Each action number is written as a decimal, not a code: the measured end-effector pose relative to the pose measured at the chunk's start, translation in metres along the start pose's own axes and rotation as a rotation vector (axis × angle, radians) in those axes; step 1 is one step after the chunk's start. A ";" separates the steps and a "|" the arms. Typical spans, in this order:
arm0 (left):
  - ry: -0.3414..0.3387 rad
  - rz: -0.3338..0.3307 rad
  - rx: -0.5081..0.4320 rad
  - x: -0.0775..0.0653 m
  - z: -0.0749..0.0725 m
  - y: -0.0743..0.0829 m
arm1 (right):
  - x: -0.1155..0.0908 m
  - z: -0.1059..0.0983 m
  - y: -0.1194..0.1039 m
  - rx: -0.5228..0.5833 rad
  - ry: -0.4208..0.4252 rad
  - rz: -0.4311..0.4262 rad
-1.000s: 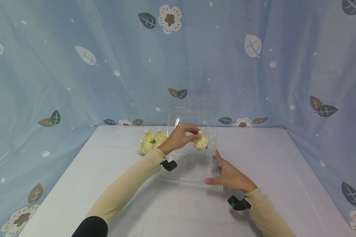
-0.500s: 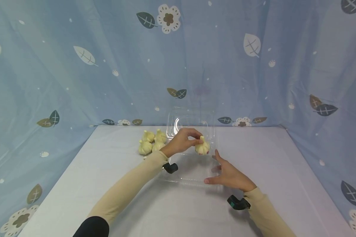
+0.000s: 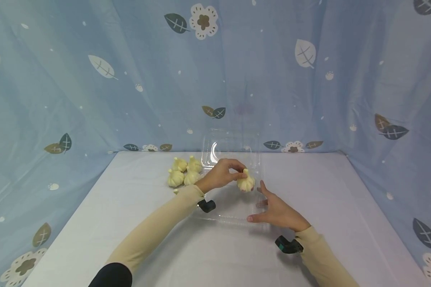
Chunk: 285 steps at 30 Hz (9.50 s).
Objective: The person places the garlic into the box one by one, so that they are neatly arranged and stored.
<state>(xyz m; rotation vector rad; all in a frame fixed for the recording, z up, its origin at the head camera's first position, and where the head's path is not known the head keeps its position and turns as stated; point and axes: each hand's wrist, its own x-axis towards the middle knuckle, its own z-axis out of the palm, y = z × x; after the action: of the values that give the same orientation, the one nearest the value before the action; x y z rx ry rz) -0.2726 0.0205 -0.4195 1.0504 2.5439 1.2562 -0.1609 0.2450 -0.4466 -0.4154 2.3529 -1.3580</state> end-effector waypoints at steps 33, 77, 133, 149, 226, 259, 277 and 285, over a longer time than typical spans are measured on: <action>-0.093 0.018 0.047 -0.001 0.016 -0.012 | -0.001 0.000 0.000 -0.021 0.002 -0.005; -0.052 0.036 0.061 -0.004 -0.012 -0.001 | 0.000 0.001 0.001 -0.028 -0.006 -0.007; 0.470 -0.194 -0.144 -0.174 -0.108 -0.050 | -0.001 0.002 -0.001 -0.046 0.006 -0.010; 0.403 -0.270 -0.140 -0.186 -0.090 -0.077 | -0.001 0.002 0.000 -0.045 0.006 -0.010; 0.415 -0.327 -0.123 -0.188 -0.101 -0.076 | -0.003 0.002 -0.003 -0.035 0.005 -0.005; 0.426 -0.273 -0.189 -0.168 -0.087 -0.024 | -0.003 0.018 -0.001 -0.175 0.070 -0.001; 0.377 -0.189 -0.192 -0.149 -0.067 -0.010 | -0.002 0.023 -0.002 -0.177 0.109 0.018; 0.344 -0.175 -0.187 -0.140 -0.057 -0.004 | -0.001 0.023 -0.001 -0.199 0.112 0.015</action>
<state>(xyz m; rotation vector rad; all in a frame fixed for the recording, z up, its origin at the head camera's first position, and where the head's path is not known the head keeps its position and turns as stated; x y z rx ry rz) -0.1911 -0.1070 -0.4122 0.6020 2.6120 1.7076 -0.1489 0.2276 -0.4558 -0.3856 2.5889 -1.1723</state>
